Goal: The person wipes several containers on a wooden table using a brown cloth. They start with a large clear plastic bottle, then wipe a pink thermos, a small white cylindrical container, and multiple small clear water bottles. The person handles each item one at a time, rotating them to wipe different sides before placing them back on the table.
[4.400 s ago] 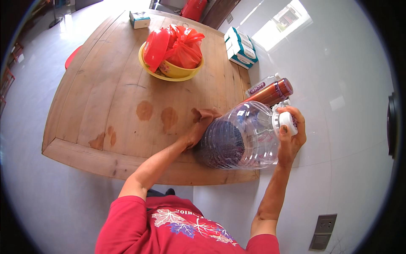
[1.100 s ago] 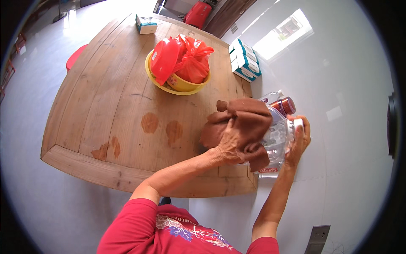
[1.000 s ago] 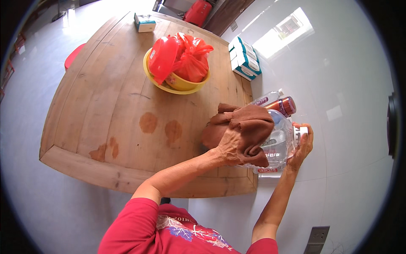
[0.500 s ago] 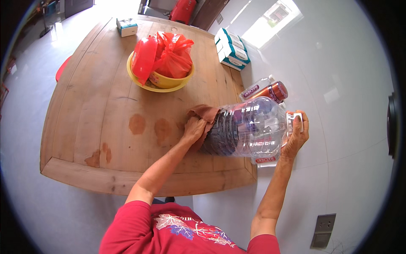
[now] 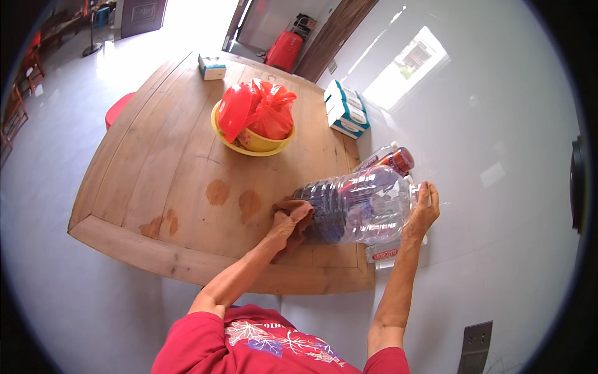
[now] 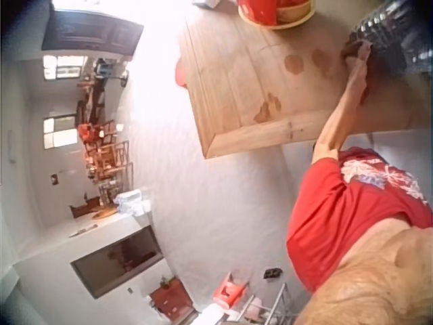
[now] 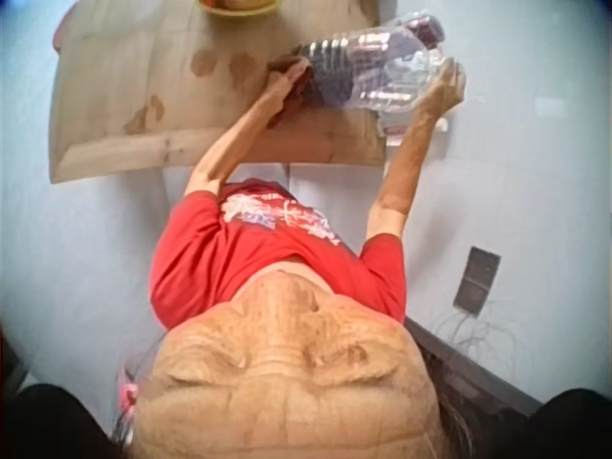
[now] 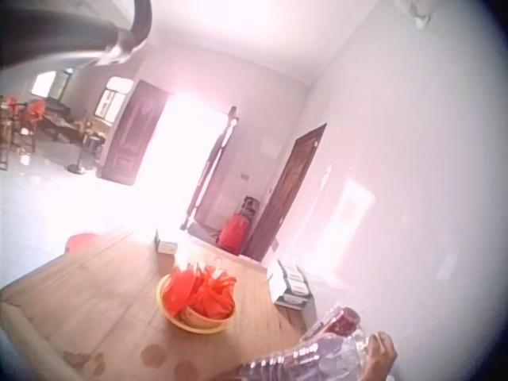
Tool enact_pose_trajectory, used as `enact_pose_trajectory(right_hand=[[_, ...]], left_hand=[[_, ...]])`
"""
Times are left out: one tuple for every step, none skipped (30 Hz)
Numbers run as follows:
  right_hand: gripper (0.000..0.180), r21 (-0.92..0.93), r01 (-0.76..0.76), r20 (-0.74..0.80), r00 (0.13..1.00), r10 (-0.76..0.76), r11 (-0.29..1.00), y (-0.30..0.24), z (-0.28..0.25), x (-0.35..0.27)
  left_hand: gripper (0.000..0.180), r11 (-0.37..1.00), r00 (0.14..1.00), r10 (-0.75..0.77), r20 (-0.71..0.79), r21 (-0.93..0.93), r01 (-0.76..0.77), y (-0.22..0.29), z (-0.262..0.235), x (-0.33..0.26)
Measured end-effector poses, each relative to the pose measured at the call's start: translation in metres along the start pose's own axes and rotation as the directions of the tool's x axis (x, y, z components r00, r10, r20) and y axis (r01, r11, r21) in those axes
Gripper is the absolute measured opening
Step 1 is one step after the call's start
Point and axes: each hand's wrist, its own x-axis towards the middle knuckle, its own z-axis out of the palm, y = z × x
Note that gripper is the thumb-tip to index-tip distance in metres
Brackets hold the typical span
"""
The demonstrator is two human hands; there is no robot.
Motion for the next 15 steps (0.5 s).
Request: enact_pose_trajectory(right_hand=[[0.034,0.004,-0.010,-0.009,1.000,0.010,1.000,-0.003,-0.003,-0.001],[0.033,-0.069,0.002,0.010,1.000,-0.001,0.998,-0.004,-0.009,-0.005],[0.033,-0.145,0.007,0.026,1.000,-0.003,0.989,-0.005,-0.017,-0.011],[0.032,-0.222,0.013,0.041,0.999,-0.004,0.975,-0.008,-0.022,-0.015],[0.029,-0.381,0.091,0.094,0.994,-0.059,0.920,-0.016,-0.022,-0.024],[0.029,-0.374,0.128,0.124,0.988,-0.088,0.919,-0.021,-0.021,-0.033],[0.028,-0.366,0.165,0.153,0.981,-0.116,0.916,-0.024,-0.019,-0.040],[0.027,-0.357,0.204,0.184,0.972,-0.145,0.912,-0.025,-0.018,-0.044],[0.025,-0.367,0.467,0.246,0.883,-0.400,0.804,-0.021,-0.018,-0.043],[0.024,-0.314,0.397,0.211,0.915,-0.345,0.862,-0.021,-0.017,-0.048],[0.023,-0.253,0.326,0.182,0.941,-0.286,0.911,-0.022,-0.014,-0.053],[0.022,-0.194,0.251,0.154,0.962,-0.224,0.948,-0.024,-0.014,-0.057],[0.021,-0.187,0.221,0.130,0.971,-0.199,0.957,-0.022,-0.016,-0.059],[0.021,-0.192,0.210,0.097,0.976,-0.194,0.959,-0.021,-0.018,-0.057],[0.022,-0.196,0.198,0.064,0.980,-0.189,0.960,-0.018,-0.020,-0.055]], left_hand=[[0.049,0.995,0.998,0.063,-0.011,0.079,-0.062,0.000,-0.002,0.004],[0.059,0.980,0.993,0.119,-0.025,0.162,-0.113,-0.005,-0.012,0.009],[0.070,0.956,0.985,0.169,-0.036,0.248,-0.155,-0.005,-0.018,0.007],[0.074,0.946,0.986,0.154,-0.069,0.299,-0.127,-0.003,-0.023,0.006],[0.079,0.930,0.984,0.138,-0.111,0.356,-0.090,0.006,-0.025,0.000],[0.083,0.912,0.980,0.127,-0.154,0.407,-0.054,0.013,-0.031,-0.006],[0.083,0.867,0.982,0.174,-0.068,0.483,-0.120,0.016,-0.040,-0.009],[0.080,0.834,0.981,0.163,-0.104,0.546,-0.080,0.017,-0.048,-0.008],[0.077,0.796,0.978,0.153,-0.141,0.605,-0.038,0.018,-0.055,-0.002],[0.074,0.752,0.973,0.146,-0.178,0.659,0.008,0.019,-0.059,0.002],[0.066,0.766,0.960,0.192,-0.205,0.643,-0.016,0.017,-0.059,0.003],[0.065,0.720,0.939,0.263,-0.220,0.692,-0.040,0.020,-0.046,-0.003],[0.064,0.670,0.915,0.333,-0.228,0.740,-0.059,0.022,-0.032,-0.012],[0.059,0.653,0.908,0.387,-0.159,0.743,-0.148,0.020,-0.032,-0.010],[0.055,0.630,0.894,0.438,-0.090,0.740,-0.234,0.019,-0.031,-0.009]])
